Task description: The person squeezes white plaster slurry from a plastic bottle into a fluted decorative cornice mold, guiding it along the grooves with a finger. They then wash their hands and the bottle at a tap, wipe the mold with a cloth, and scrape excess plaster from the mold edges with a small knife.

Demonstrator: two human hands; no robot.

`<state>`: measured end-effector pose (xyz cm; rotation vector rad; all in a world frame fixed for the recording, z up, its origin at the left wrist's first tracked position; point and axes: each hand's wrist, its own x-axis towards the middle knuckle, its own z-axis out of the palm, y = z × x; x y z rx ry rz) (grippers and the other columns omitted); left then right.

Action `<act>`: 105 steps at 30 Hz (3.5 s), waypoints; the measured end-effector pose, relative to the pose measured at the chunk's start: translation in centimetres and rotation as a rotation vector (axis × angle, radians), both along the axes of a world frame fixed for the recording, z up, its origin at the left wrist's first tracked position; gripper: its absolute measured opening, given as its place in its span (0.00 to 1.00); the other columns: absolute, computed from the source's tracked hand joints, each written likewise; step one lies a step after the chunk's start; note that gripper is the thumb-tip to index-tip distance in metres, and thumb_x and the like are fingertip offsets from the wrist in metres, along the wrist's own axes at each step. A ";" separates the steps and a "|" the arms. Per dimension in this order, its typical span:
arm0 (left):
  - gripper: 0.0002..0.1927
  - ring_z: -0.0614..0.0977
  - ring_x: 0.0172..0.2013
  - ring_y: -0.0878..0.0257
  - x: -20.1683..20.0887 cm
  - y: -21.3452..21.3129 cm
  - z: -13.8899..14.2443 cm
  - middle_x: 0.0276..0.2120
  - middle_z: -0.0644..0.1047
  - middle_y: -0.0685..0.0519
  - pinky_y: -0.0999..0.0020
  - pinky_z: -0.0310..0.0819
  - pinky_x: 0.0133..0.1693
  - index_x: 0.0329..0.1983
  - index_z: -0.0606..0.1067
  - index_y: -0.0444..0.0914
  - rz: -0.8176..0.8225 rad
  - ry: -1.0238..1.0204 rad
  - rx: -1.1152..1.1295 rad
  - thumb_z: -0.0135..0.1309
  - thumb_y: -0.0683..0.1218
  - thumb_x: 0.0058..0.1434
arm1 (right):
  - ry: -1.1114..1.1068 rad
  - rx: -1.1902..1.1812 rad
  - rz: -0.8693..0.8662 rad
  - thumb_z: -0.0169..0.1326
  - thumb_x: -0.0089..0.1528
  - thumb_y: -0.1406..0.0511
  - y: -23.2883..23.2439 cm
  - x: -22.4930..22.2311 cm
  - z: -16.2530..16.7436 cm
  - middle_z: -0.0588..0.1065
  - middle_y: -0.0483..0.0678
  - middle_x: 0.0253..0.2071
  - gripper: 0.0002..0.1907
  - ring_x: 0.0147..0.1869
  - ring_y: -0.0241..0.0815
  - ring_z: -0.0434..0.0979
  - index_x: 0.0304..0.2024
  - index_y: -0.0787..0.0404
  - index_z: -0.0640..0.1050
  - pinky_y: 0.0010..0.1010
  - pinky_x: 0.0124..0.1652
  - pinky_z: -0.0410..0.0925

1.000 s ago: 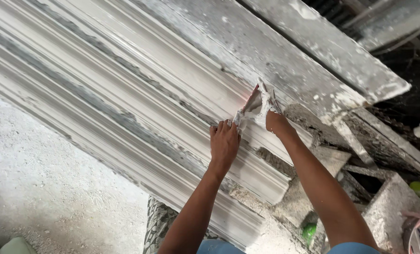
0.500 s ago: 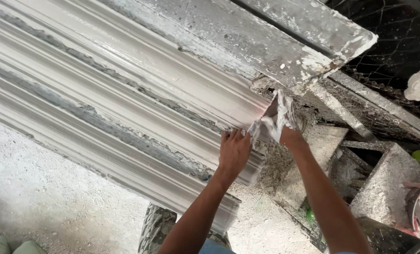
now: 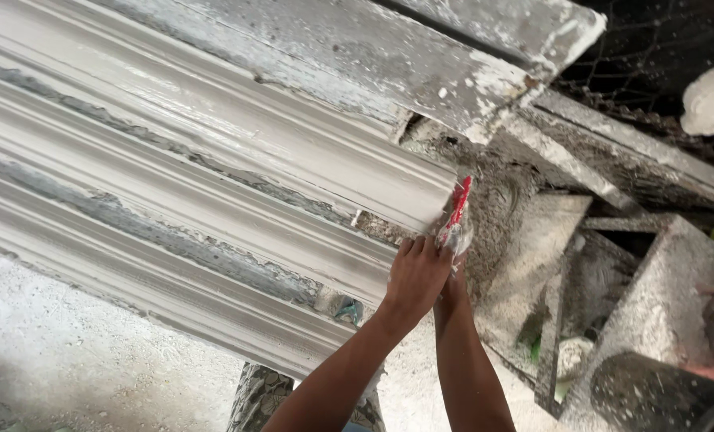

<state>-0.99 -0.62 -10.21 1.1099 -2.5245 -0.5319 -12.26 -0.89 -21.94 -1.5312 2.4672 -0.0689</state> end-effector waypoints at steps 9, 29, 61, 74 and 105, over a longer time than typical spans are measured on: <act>0.14 0.82 0.40 0.52 0.0 -0.3 -1.4 0.40 0.80 0.40 0.59 0.81 0.44 0.47 0.77 0.29 -0.063 0.161 0.171 0.58 0.46 0.65 | -0.187 -0.076 -0.263 0.47 0.69 0.54 3.4 -7.3 3.7 0.69 0.57 0.61 0.21 0.65 0.55 0.69 0.61 0.57 0.66 0.43 0.63 0.66; 0.14 0.81 0.39 0.41 -0.2 0.2 5.1 0.39 0.77 0.33 0.50 0.80 0.44 0.48 0.73 0.25 0.062 0.504 0.167 0.55 0.41 0.65 | -1.085 -0.883 -0.632 0.43 0.71 0.53 8.5 -14.0 20.2 0.72 0.56 0.64 0.27 0.67 0.51 0.72 0.64 0.65 0.68 0.40 0.65 0.67; 0.13 0.81 0.39 0.65 -6.5 16.7 11.6 0.42 0.81 0.51 0.66 0.78 0.43 0.53 0.77 0.31 0.078 1.179 1.177 0.55 0.43 0.69 | -1.695 -0.921 -0.416 0.42 0.66 0.56 18.1 -7.4 27.4 0.67 0.59 0.68 0.29 0.71 0.50 0.68 0.64 0.68 0.68 0.40 0.69 0.59; 0.12 0.80 0.37 0.68 -15.0 23.0 8.9 0.39 0.82 0.54 0.69 0.75 0.40 0.52 0.77 0.33 0.272 1.342 0.933 0.52 0.41 0.68 | -1.844 -0.510 -0.202 0.39 0.66 0.52 16.0 -15.4 25.8 0.62 0.57 0.71 0.33 0.74 0.49 0.61 0.68 0.66 0.64 0.41 0.71 0.53; 0.12 0.81 0.37 0.50 -5.5 28.0 4.1 0.35 0.76 0.37 0.54 0.76 0.36 0.46 0.62 0.23 0.552 0.725 0.575 0.46 0.37 0.64 | -1.160 -0.127 -0.128 0.53 0.66 0.61 25.8 -8.5 19.4 0.60 0.68 0.65 0.43 0.62 0.56 0.69 0.74 0.67 0.46 0.50 0.61 0.69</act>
